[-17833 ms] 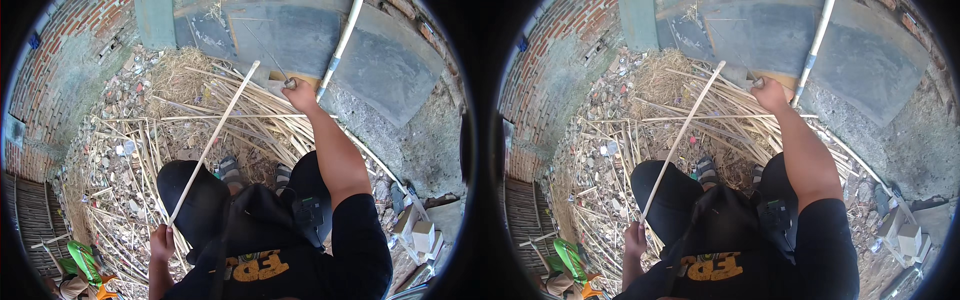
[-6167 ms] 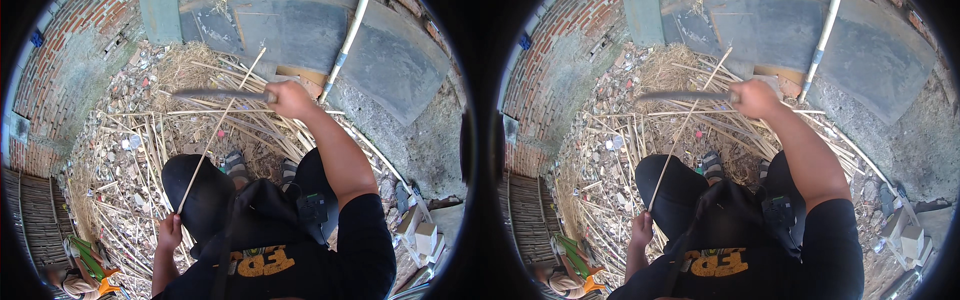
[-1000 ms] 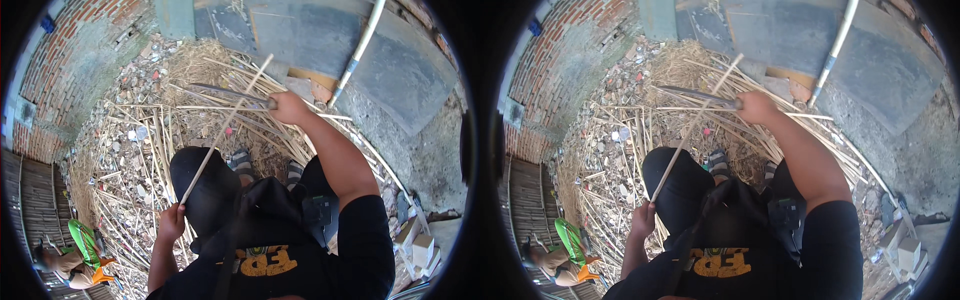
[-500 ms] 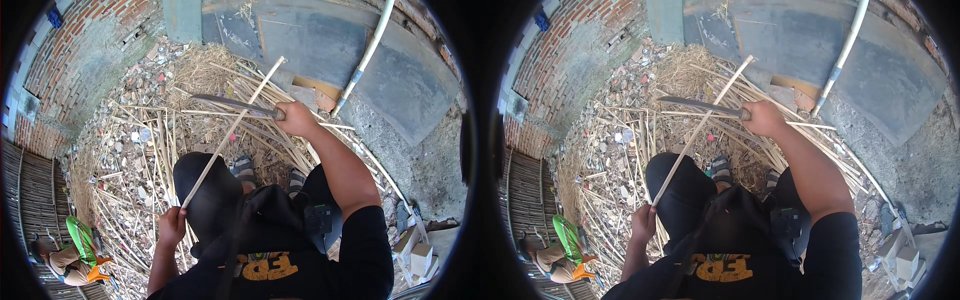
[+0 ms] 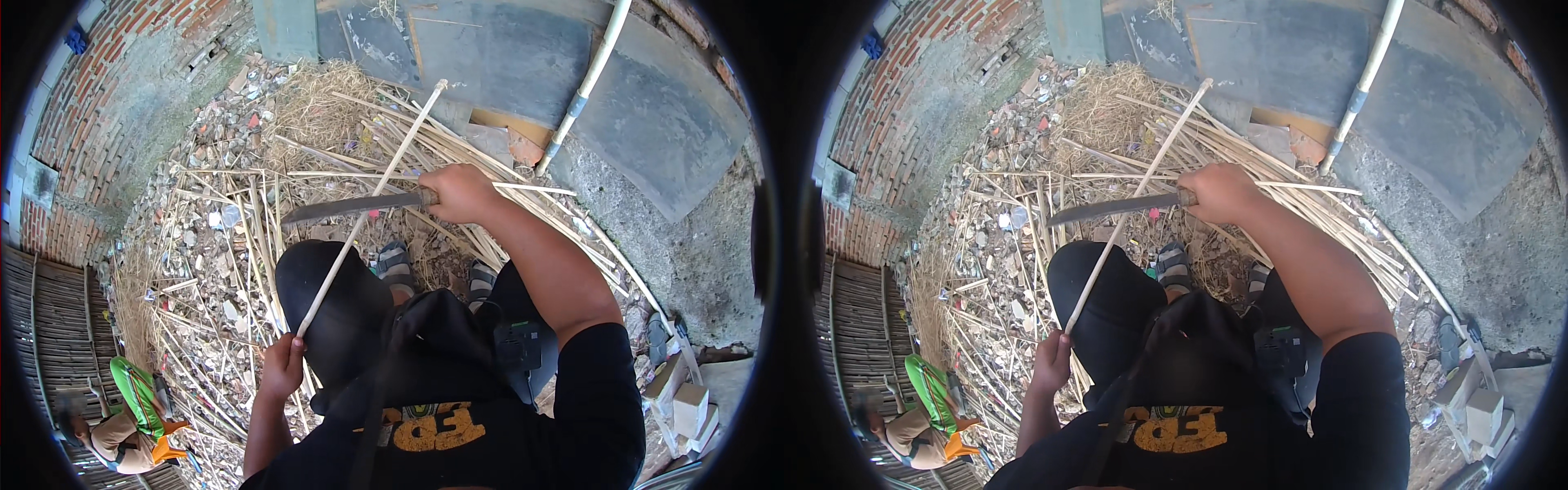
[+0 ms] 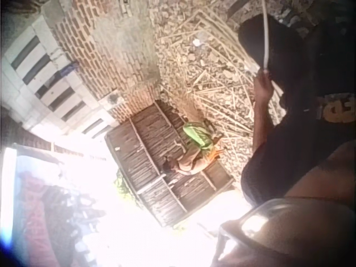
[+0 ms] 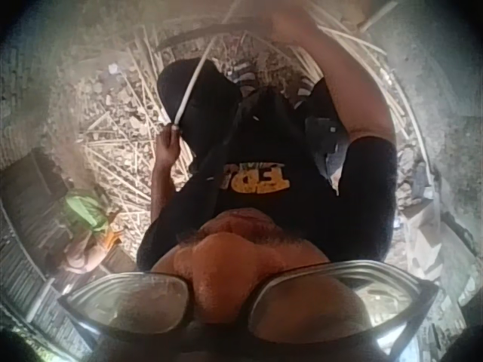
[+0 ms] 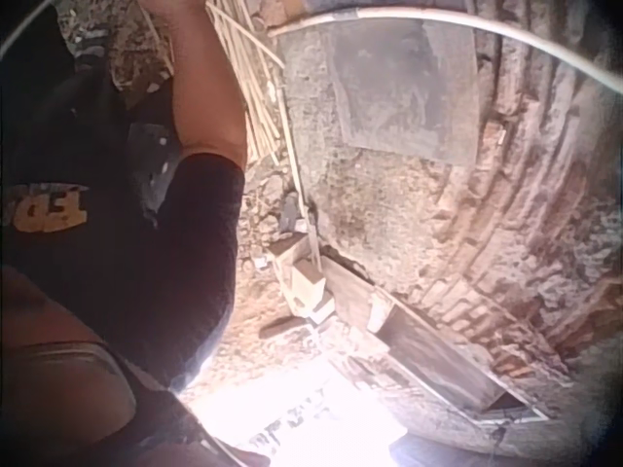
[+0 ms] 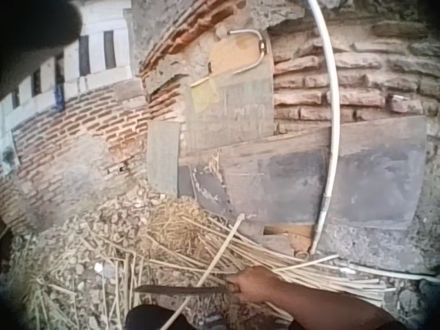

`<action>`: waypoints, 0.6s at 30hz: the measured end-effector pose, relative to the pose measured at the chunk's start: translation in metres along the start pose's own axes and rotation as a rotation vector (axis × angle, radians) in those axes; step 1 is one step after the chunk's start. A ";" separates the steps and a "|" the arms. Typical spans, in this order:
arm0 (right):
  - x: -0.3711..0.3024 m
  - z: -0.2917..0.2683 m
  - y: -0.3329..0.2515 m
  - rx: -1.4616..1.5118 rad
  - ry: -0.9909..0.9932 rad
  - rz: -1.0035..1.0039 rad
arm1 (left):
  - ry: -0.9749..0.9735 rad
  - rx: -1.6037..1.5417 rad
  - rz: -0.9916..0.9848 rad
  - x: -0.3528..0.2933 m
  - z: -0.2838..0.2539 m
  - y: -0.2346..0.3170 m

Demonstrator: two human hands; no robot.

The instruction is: The person strips thin layers from a bamboo pole using a large knife while sitting on the ground.

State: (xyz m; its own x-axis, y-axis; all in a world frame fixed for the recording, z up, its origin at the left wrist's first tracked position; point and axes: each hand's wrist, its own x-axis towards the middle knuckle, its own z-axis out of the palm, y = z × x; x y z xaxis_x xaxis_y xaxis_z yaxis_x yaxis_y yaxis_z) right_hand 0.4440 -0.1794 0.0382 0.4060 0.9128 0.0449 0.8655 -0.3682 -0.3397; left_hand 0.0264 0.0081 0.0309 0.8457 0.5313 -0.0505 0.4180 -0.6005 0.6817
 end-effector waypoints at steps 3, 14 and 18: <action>0.001 -0.002 0.004 0.024 -0.031 0.081 | -0.129 -0.085 -0.113 -0.002 -0.006 0.004; 0.001 0.005 0.007 0.050 0.007 0.031 | -0.166 -0.206 -0.112 -0.006 -0.006 -0.001; 0.001 0.005 0.013 0.088 0.054 0.077 | -0.159 -0.135 -0.207 -0.009 -0.007 -0.004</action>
State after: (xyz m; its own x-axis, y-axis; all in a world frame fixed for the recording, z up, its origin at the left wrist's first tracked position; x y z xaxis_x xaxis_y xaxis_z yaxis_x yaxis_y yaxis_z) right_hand 0.4541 -0.1819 0.0293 0.4878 0.8706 0.0649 0.8029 -0.4182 -0.4249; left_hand 0.0149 0.0104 0.0338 0.7930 0.5274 -0.3051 0.5480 -0.3985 0.7355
